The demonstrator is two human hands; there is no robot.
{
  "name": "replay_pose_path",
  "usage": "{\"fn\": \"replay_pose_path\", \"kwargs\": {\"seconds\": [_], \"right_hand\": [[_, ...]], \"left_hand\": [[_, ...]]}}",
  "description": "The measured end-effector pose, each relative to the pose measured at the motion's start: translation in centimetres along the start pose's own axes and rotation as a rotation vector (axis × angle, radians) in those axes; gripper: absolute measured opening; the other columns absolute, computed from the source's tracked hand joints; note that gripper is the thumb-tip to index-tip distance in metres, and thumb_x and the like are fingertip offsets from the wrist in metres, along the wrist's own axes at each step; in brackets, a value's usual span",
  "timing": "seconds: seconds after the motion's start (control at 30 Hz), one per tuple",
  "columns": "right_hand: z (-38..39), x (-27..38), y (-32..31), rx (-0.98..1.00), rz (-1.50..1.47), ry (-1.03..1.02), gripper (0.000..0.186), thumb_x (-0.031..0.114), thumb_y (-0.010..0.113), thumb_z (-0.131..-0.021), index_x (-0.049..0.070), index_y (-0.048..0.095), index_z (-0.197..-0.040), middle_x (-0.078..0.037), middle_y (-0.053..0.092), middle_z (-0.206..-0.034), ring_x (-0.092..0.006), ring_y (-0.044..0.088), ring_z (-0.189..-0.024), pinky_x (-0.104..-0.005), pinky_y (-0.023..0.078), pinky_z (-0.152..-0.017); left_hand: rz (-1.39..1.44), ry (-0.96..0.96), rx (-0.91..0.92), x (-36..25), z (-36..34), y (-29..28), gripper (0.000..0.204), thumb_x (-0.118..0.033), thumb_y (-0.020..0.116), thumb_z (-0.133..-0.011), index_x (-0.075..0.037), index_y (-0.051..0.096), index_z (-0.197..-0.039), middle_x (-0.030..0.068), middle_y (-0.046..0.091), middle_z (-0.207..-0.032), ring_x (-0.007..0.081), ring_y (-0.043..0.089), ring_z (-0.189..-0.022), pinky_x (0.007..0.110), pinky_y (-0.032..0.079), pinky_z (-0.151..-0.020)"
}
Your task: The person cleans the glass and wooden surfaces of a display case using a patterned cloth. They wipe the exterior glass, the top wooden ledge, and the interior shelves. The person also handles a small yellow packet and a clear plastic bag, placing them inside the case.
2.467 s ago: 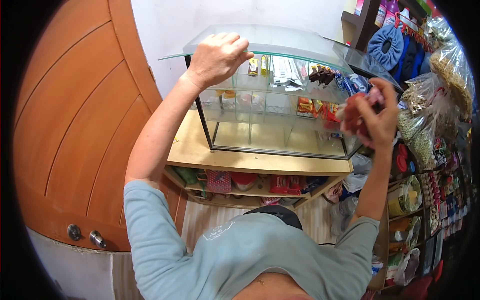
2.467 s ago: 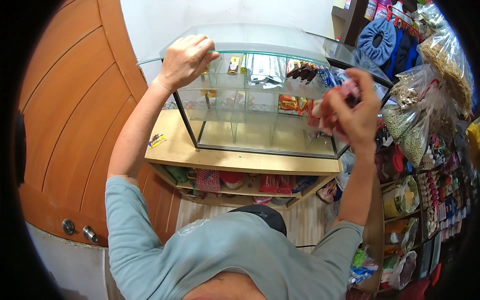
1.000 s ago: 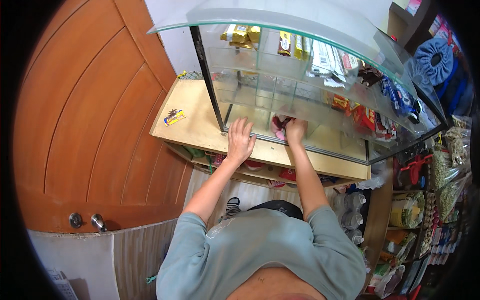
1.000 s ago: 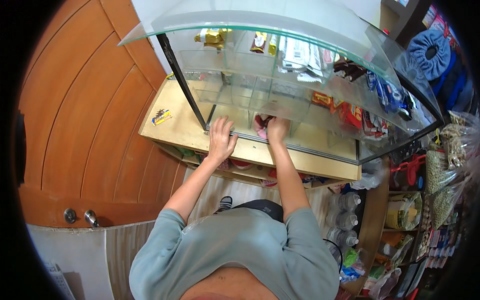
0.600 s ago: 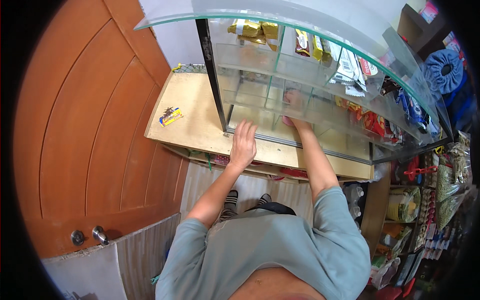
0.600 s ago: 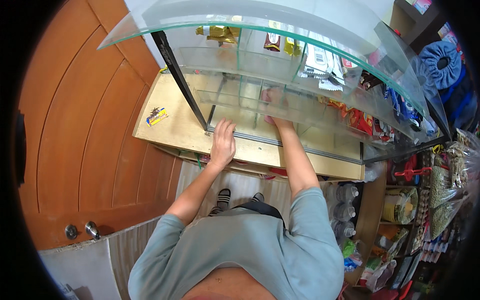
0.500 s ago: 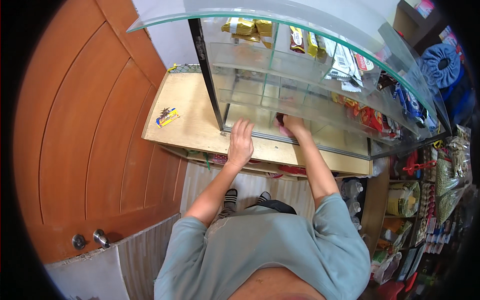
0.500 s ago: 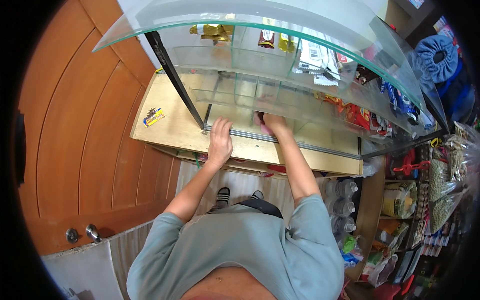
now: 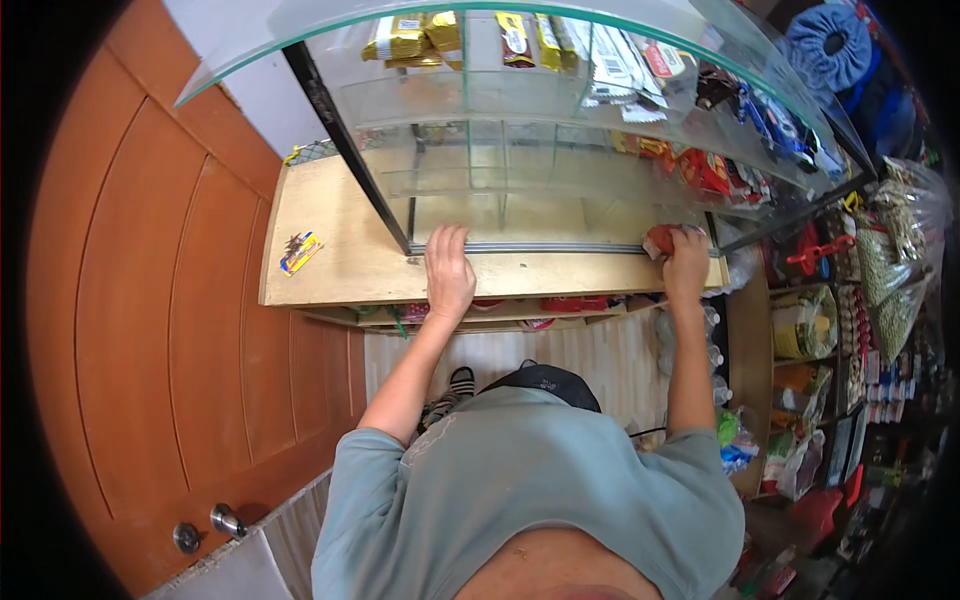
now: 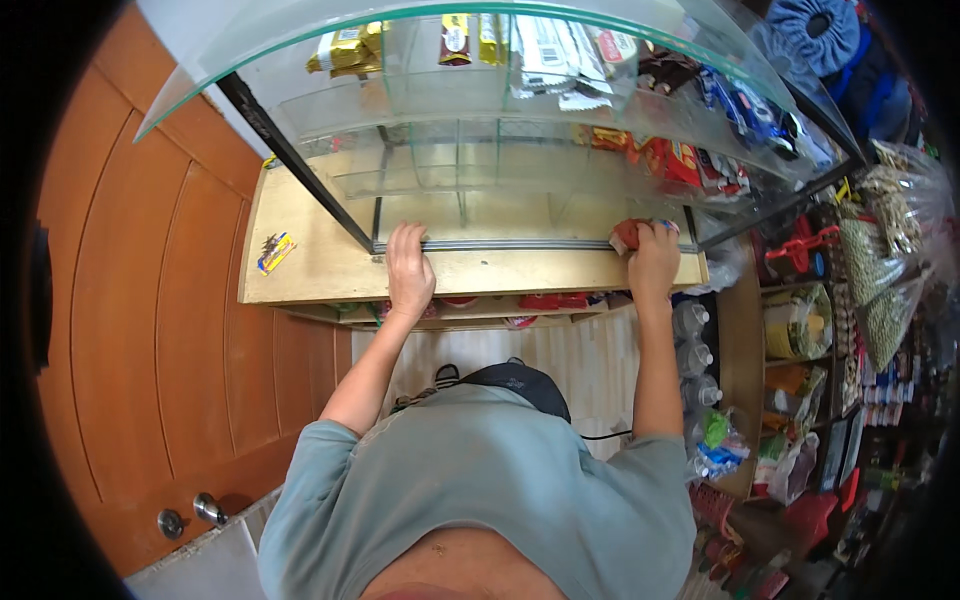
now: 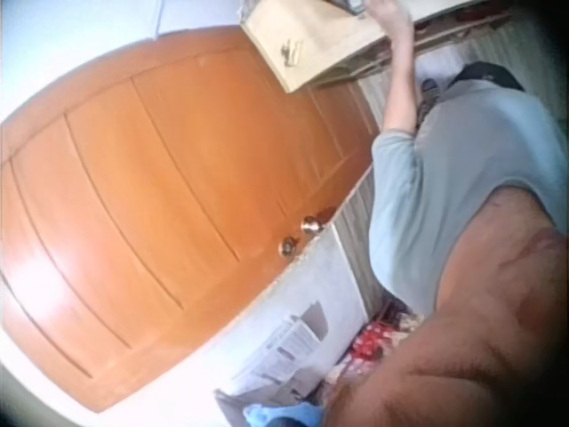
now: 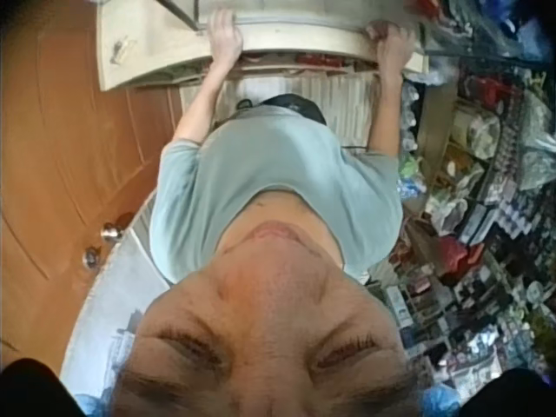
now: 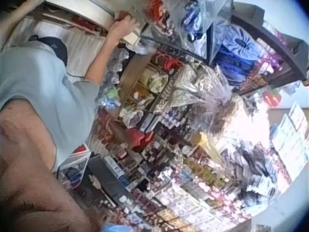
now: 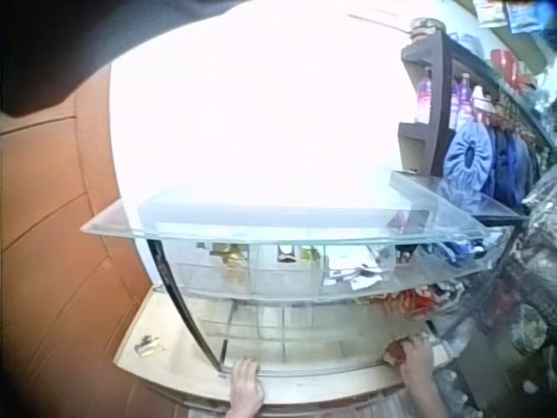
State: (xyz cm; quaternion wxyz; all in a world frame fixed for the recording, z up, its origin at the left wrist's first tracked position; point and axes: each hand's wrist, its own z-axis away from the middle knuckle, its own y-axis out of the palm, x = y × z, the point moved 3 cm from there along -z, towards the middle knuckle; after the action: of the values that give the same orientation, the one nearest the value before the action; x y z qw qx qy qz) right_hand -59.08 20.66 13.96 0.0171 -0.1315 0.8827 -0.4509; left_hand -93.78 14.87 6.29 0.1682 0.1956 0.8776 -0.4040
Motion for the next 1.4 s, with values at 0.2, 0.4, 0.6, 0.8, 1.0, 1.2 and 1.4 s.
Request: {"fn": "replay_pose_path", "kwargs": {"seconds": [0.2, 0.4, 0.6, 0.8, 1.0, 1.2, 1.4], "right_hand": [[2.8, 4.5, 6.6, 0.124, -0.105, -0.036, 0.007, 0.002, 0.052, -0.068, 0.005, 0.054, -0.075, -0.011, 0.056, -0.081, -0.0326, 0.052, -0.084, -0.0457, 0.04, -0.064], [2.7, 17.6, 7.9, 0.095, -0.132, -0.118, 0.005, 0.009, 0.054, -0.068, 0.006, 0.056, -0.071, -0.008, 0.054, -0.077, -0.0272, 0.052, -0.079, -0.0397, 0.041, -0.063], [1.2, 25.9, 9.0, 0.271, -0.987, -0.243, 0.018, -0.002, 0.054, -0.065, 0.003, 0.062, -0.08, -0.014, 0.061, -0.08, -0.0313, 0.057, -0.081, -0.0418, 0.046, -0.072], [-0.2, 21.4, 2.3, -0.097, -0.552, -0.183, 0.03, -0.003, 0.055, -0.067, 0.003, 0.063, -0.095, -0.011, 0.062, -0.084, -0.0286, 0.057, -0.079, -0.0373, 0.047, -0.069], [2.1, 24.7, 9.3, 0.142, -0.433, -0.213, 0.015, 0.003, 0.054, -0.068, 0.007, 0.058, -0.082, -0.008, 0.057, -0.086, -0.0281, 0.051, -0.087, -0.0399, 0.037, -0.071], [0.2, 31.4, 10.8, 0.334, -0.778, -0.189, 0.015, 0.003, 0.056, -0.067, 0.004, 0.062, -0.081, -0.01, 0.061, -0.08, -0.0297, 0.054, -0.083, -0.041, 0.04, -0.072], [0.4, 25.7, 6.6, 0.679, -1.19, -0.007, 0.019, -0.003, 0.053, -0.07, 0.001, 0.064, -0.086, -0.012, 0.066, -0.081, -0.0251, 0.063, -0.078, -0.0336, 0.047, -0.071]], "left_hand": [[0.053, 0.002, -0.019, -0.3, -0.2, 0.1, 0.032, 0.002, 0.051, -0.08, 0.0, 0.05, -0.112, 0.0161, 0.05, -0.118, 0.0346, 0.041, -0.118, 0.043, 0.033, -0.099], [0.261, 0.066, -0.033, -0.1, -0.1, -1.2, 0.027, -0.008, 0.05, -0.087, 0.0, 0.049, -0.113, 0.017, 0.048, -0.123, 0.0352, 0.041, -0.119, 0.043, 0.031, -0.1], [0.342, 0.047, -0.227, 0.6, 1.3, -5.4, 0.029, -0.013, 0.045, -0.092, -0.001, 0.045, -0.118, 0.0187, 0.046, -0.126, 0.0336, 0.04, -0.12, 0.043, 0.03, -0.1], [0.177, -0.163, -0.26, 4.3, 2.5, -9.6, 0.028, -0.003, 0.052, -0.084, -0.001, 0.049, -0.112, 0.0187, 0.048, -0.123, 0.0347, 0.042, -0.116, 0.043, 0.033, -0.097], [0.129, -0.195, -0.137, 5.2, 4.0, -9.7, 0.021, 0.0, 0.053, -0.08, -0.001, 0.055, -0.101, 0.0173, 0.049, -0.119, 0.0343, 0.043, -0.114, 0.043, 0.033, -0.097], [0.23, -0.264, -0.119, 5.5, 4.3, -9.2, 0.022, 0.003, 0.051, -0.079, 0.0, 0.055, -0.1, 0.0169, 0.05, -0.118, 0.0338, 0.044, -0.113, 0.041, 0.034, -0.096], [0.21, -0.256, -0.143, 6.6, 3.9, -10.0, 0.025, 0.004, 0.05, -0.078, 0.0, 0.054, -0.102, 0.0173, 0.05, -0.118, 0.0335, 0.045, -0.112, 0.041, 0.036, -0.094]]}}
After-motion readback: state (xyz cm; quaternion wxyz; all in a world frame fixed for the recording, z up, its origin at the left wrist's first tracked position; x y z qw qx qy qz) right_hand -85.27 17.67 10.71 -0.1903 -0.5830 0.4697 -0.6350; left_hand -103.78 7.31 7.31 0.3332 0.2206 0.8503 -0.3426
